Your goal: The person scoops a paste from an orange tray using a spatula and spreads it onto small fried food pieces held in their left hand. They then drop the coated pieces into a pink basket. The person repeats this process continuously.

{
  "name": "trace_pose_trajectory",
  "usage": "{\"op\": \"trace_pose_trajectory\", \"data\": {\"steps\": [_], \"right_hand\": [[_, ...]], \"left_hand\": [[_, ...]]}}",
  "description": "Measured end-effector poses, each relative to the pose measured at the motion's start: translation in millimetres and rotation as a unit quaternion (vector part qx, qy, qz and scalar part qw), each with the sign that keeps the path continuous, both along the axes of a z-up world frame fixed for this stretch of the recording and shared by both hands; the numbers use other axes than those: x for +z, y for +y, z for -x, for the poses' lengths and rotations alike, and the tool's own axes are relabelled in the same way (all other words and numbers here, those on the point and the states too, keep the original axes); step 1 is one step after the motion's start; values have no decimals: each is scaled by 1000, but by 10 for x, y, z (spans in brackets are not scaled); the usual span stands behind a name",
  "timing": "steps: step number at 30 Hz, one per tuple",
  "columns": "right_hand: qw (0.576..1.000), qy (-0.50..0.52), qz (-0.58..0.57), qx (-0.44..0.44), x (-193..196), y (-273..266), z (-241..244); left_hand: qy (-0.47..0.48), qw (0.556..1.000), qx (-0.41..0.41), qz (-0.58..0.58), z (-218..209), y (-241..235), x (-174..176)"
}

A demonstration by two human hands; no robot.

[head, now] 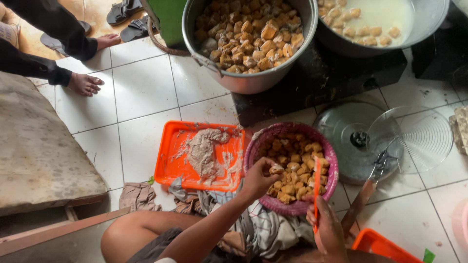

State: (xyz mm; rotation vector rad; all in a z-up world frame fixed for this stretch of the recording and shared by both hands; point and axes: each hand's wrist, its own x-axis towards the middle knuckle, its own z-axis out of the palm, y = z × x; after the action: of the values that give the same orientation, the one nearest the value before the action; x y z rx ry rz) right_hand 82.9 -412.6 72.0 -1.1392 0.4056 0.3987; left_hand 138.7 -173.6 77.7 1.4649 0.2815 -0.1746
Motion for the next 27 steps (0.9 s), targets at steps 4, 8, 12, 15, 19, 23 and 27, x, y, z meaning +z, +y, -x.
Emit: {"op": "trace_pose_trajectory", "data": {"steps": [4, 8, 12, 15, 19, 23, 27], "right_hand": [[998, 39, -43, -34, -362, -392, -85], [991, 106, -26, -73, -770, -543, -250], [983, 146, -109, 8, -1024, -679, -504], [986, 157, -48, -12, -990, -698, -455], [978, 198, -38, -52, -746, -490, -498], [990, 93, -85, -67, -350, -286, -405], [991, 72, -106, -32, -59, -130, -312]], "left_hand": [[46, 998, 7, -50, -660, -386, -439], [-5, 995, 78, -64, -1903, -870, -341], [-145, 980, 112, 81, -3361, -1334, 325], [-226, 961, 151, -54, -3638, -1382, 538], [-278, 951, 58, -125, -2672, -1079, 173], [-16, 943, -159, -293, -1247, -680, -501], [114, 760, -435, -469, -403, -689, -1123]]}}
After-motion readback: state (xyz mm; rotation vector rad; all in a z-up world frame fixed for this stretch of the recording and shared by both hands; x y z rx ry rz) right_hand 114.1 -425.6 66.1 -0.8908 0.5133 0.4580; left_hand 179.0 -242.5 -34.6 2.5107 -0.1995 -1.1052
